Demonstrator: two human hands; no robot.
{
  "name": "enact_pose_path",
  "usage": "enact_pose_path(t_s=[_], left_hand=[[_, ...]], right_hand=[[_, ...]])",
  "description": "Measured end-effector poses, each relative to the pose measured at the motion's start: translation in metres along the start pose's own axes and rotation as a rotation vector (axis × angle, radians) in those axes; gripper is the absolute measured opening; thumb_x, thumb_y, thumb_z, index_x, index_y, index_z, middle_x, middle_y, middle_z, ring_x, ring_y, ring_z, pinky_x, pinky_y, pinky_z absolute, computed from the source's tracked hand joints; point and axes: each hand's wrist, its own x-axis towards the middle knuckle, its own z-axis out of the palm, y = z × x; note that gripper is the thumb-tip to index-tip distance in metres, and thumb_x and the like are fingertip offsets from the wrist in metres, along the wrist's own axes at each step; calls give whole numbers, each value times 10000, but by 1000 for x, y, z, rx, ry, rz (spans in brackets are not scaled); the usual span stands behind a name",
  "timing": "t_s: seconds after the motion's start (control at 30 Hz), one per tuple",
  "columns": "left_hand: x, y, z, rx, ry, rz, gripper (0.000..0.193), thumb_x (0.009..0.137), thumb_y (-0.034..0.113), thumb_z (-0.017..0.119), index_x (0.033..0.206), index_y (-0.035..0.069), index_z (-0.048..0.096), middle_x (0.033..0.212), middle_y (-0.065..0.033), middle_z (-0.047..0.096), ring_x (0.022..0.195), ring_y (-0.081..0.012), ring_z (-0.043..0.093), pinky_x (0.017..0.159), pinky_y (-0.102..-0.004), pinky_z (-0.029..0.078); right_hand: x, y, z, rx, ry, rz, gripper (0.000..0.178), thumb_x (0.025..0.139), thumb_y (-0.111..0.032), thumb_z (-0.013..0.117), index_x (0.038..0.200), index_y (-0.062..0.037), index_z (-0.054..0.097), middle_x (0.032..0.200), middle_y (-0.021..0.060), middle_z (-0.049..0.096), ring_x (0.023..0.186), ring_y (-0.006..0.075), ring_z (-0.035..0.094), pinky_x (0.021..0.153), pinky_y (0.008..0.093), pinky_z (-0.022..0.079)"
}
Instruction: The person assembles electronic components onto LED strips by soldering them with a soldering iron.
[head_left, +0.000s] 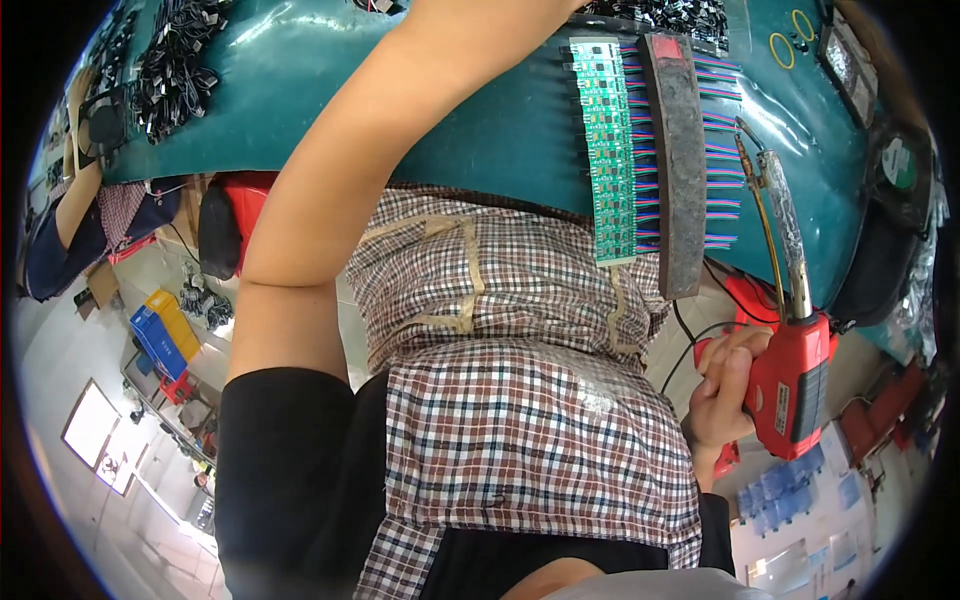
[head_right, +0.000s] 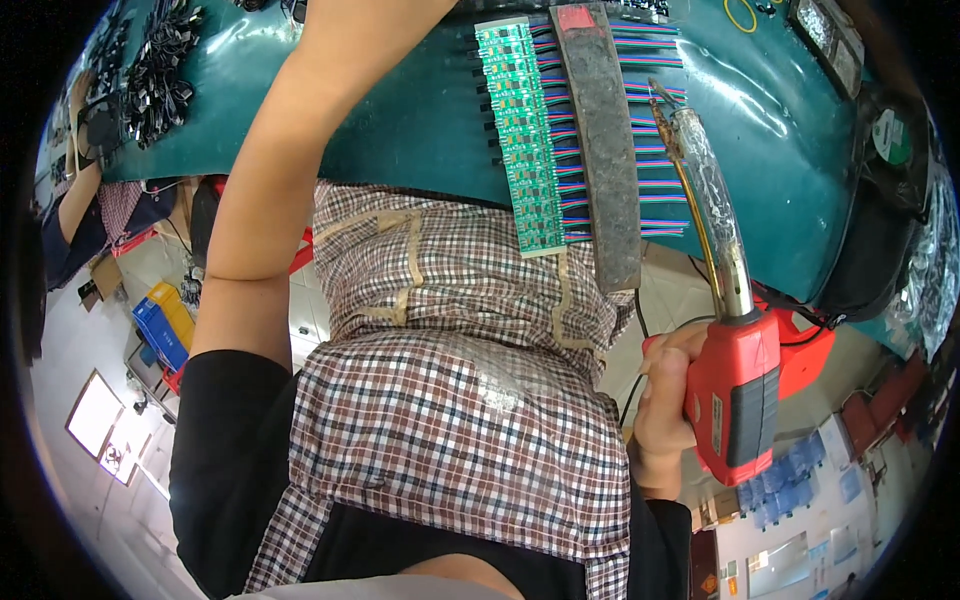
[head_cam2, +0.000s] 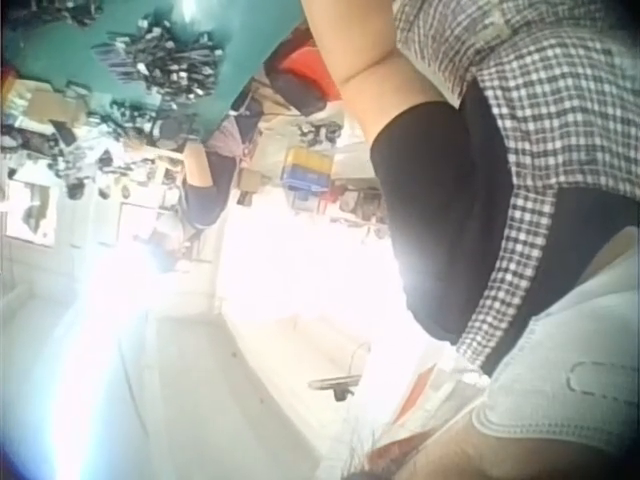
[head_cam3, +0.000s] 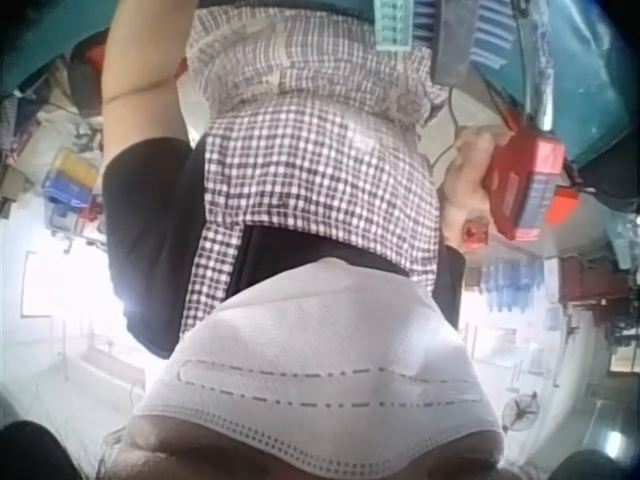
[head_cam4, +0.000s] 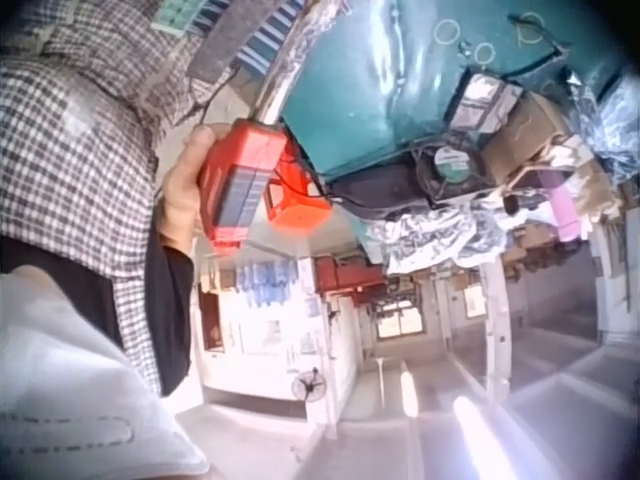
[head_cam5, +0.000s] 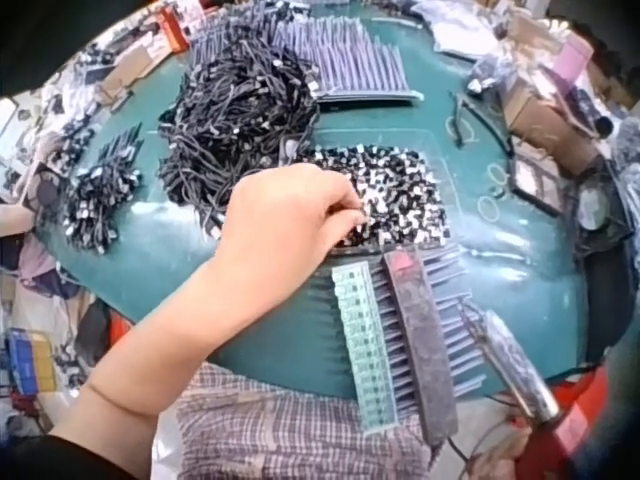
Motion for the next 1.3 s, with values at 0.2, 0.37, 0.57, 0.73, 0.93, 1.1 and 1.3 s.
enact_pose_path(t_s=[0.2, 0.37, 0.57, 0.73, 0.93, 1.1, 1.3], left_hand=[[4, 4, -8, -142, 66, -106, 94, 789, 98, 773, 832, 34, 719, 773, -115, 690, 687, -265, 676, 633, -361, 534], [-1, 20, -26, -270, 41, -257, 85, 809, 59, 774, 872, 22, 731, 761, -88, 681, 646, -175, 651, 593, -294, 505], [-31, 54, -46, -629, -89, -665, 49, 822, 58, 768, 849, 54, 727, 733, -45, 623, 635, -137, 600, 583, -265, 481], [-79, 64, -40, -782, -109, -655, 167, 840, 10, 805, 994, -17, 746, 907, -64, 734, 785, -88, 686, 681, -187, 544], [-93, 79, -37, -789, -151, -657, 123, 837, -18, 792, 954, -30, 752, 931, -83, 726, 817, -110, 704, 710, -207, 587], [-102, 83, -30, -835, -154, -630, 145, 837, -81, 730, 972, -34, 750, 938, -93, 724, 822, -133, 720, 728, -224, 605], [-106, 90, -20, -727, -103, -571, 147, 819, -54, 740, 958, -8, 745, 919, -78, 726, 811, -120, 720, 721, -228, 605]], right_hand=[[1, -2, 1, -4, 17, 23, 62, 964, -9, 506, 995, 42, 523, 767, 52, 447, 558, 87, 369, 524, 263, 387], [1, -2, 4, 19, 15, -9, 62, 964, -17, 510, 988, 41, 516, 753, 58, 452, 532, 85, 365, 504, 267, 390], [-3, -4, 0, -11, 3, 45, 69, 964, -31, 519, 999, 28, 506, 762, 62, 455, 531, 92, 368, 505, 267, 395], [-4, -2, 2, -55, -38, 34, 91, 962, -34, 527, 1024, 14, 480, 779, 66, 456, 535, 96, 358, 505, 268, 398], [-8, -13, -2, -87, -117, 154, 83, 966, -47, 544, 979, -23, 466, 784, 67, 469, 610, 127, 417, 584, 295, 425], [-14, 1, -6, -75, -131, 81, 126, 942, 6, 563, 1035, -10, 480, 764, 61, 476, 475, 77, 367, 505, 269, 399], [-19, -2, -11, -170, -233, 130, 115, 953, -13, 564, 1023, -38, 476, 761, 60, 477, 505, 89, 384, 544, 262, 400]])
